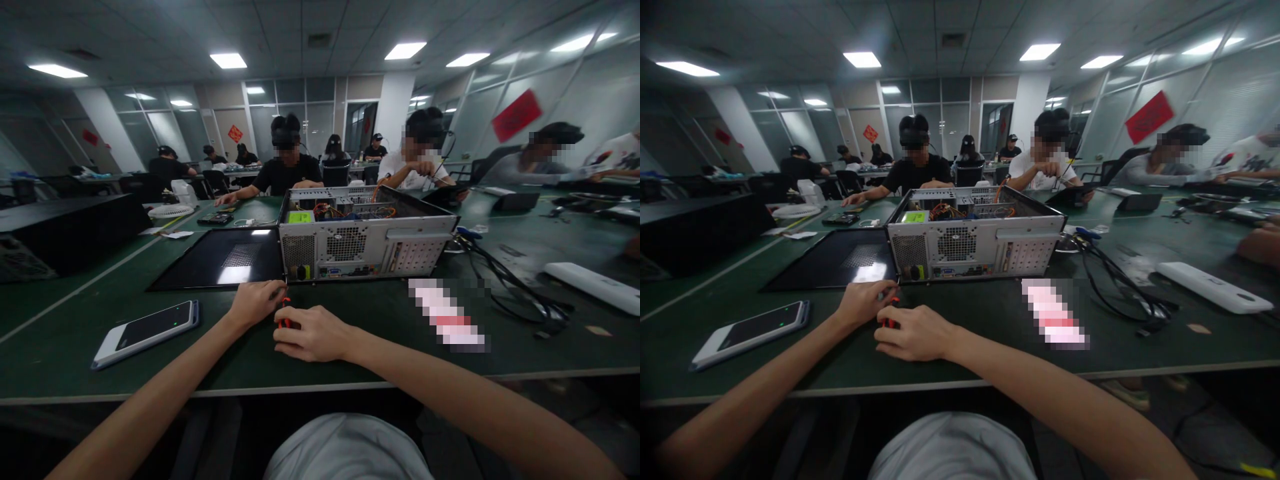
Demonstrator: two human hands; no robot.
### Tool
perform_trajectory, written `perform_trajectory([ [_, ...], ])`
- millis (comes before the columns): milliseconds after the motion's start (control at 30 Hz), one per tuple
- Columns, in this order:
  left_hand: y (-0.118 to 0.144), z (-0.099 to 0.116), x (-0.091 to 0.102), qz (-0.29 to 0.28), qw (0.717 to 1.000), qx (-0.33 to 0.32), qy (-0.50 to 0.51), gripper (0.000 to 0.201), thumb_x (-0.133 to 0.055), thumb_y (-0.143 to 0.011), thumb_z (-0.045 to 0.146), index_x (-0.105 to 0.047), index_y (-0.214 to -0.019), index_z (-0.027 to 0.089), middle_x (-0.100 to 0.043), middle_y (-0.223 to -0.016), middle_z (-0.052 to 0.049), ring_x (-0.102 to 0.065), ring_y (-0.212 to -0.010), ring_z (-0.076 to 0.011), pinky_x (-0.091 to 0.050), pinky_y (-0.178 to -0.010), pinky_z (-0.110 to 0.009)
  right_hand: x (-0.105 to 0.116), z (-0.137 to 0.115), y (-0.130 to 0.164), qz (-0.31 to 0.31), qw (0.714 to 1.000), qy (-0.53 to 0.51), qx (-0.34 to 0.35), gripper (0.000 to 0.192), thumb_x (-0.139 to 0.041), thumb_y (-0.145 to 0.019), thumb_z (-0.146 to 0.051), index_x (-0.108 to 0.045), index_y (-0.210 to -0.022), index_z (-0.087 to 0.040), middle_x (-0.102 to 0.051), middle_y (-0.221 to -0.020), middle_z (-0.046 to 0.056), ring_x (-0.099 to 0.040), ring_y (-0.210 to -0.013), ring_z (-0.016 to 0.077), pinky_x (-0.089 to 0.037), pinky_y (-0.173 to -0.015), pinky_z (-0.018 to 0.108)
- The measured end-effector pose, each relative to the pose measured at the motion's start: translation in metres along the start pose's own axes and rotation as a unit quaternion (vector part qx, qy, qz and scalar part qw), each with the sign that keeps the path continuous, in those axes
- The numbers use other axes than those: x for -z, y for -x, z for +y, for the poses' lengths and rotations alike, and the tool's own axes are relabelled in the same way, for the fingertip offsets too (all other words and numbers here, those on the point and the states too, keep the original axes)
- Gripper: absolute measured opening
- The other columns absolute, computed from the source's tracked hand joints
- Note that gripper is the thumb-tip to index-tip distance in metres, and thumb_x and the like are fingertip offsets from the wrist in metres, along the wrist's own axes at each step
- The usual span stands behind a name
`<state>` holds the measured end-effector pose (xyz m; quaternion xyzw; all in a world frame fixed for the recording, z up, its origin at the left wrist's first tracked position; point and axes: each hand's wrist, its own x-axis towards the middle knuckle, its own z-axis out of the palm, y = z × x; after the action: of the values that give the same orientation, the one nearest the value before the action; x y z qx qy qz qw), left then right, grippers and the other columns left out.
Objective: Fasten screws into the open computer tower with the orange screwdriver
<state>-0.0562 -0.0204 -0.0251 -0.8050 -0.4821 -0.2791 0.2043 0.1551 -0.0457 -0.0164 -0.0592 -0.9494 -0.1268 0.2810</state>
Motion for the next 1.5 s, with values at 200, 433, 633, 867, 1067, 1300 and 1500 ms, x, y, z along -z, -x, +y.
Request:
perform_trajectory([
  [200, -0.002, 0.003, 0.004, -0.084, 0.993, 0.087, 0.001, 0.028, -0.055, -0.091, 0.038, -0.077, -0.099, 0.022, -0.073, -0.065, -0.004, -0.067, -0.057, -0.0184, -0.041, -0.053, -0.026, -0.001, 0.001, 0.001, 0.024, 0.999, 0.017, -0.028, 0.032, -0.047, -0.101, -0.045, -0.061, -0.107, -0.016, -0.063, -0.105, 0.007, -0.062, -0.078, 0.0109, -0.043, -0.058, 0.019],
  [433, -0.008, 0.006, 0.009, -0.165, 0.977, 0.132, -0.018, 0.028, -0.054, -0.091, 0.041, -0.076, -0.089, 0.024, -0.070, -0.062, -0.004, -0.067, -0.058, -0.0208, -0.037, -0.050, -0.026, -0.002, 0.002, 0.002, 0.050, 0.998, 0.028, -0.012, 0.025, -0.050, -0.101, -0.038, -0.063, -0.112, -0.020, -0.064, -0.110, 0.007, -0.064, -0.087, 0.0124, -0.046, -0.063, 0.019],
  [633, -0.005, 0.005, 0.006, -0.211, 0.972, 0.100, 0.004, 0.038, -0.044, -0.096, 0.045, -0.068, -0.119, 0.026, -0.074, -0.081, -0.008, -0.068, -0.069, -0.0232, -0.042, -0.057, -0.028, 0.000, 0.000, 0.000, 0.059, 0.998, 0.009, -0.003, 0.026, -0.045, -0.102, -0.028, -0.057, -0.120, -0.013, -0.068, -0.111, 0.009, -0.067, -0.094, 0.0123, -0.052, -0.070, 0.020],
  [867, 0.016, 0.014, 0.007, -0.211, 0.975, -0.055, 0.040, 0.052, -0.055, -0.088, 0.031, -0.054, -0.140, 0.026, -0.064, -0.108, -0.011, -0.059, -0.096, -0.0267, -0.048, -0.083, -0.041, 0.001, -0.001, -0.001, 0.072, 0.997, 0.002, -0.013, 0.025, -0.044, -0.098, -0.020, -0.059, -0.117, -0.013, -0.065, -0.117, 0.012, -0.065, -0.101, 0.0164, -0.054, -0.077, 0.025],
  [1067, 0.021, 0.021, -0.004, -0.217, 0.964, -0.125, 0.088, 0.063, -0.053, -0.090, 0.030, -0.038, -0.150, 0.019, -0.044, -0.151, -0.015, -0.034, -0.142, -0.0304, -0.028, -0.115, -0.052, -0.001, 0.003, 0.001, 0.083, 0.996, 0.012, -0.034, 0.024, -0.047, -0.100, -0.030, -0.064, -0.111, -0.017, -0.063, -0.118, 0.012, -0.062, -0.104, 0.0188, -0.054, -0.081, 0.029],
  [1300, 0.014, 0.024, -0.008, -0.249, 0.952, -0.142, 0.107, 0.064, -0.053, -0.091, 0.034, -0.036, -0.151, 0.022, -0.033, -0.159, -0.012, -0.023, -0.149, -0.0297, -0.020, -0.120, -0.053, -0.005, 0.004, 0.000, 0.097, 0.995, 0.005, -0.035, 0.027, -0.049, -0.101, -0.035, -0.063, -0.107, -0.012, -0.066, -0.105, 0.012, -0.063, -0.101, 0.0175, -0.052, -0.081, 0.026],
  [1500, 0.005, 0.013, 0.002, -0.263, 0.939, -0.116, 0.188, 0.061, -0.063, -0.086, 0.033, -0.048, -0.144, 0.021, -0.041, -0.154, -0.014, -0.035, -0.144, -0.0303, -0.029, -0.117, -0.051, -0.001, 0.002, 0.000, 0.127, 0.991, 0.042, 0.008, 0.021, -0.052, -0.100, -0.032, -0.065, -0.106, -0.017, -0.068, -0.103, 0.008, -0.064, -0.091, 0.0150, -0.050, -0.074, 0.024],
])
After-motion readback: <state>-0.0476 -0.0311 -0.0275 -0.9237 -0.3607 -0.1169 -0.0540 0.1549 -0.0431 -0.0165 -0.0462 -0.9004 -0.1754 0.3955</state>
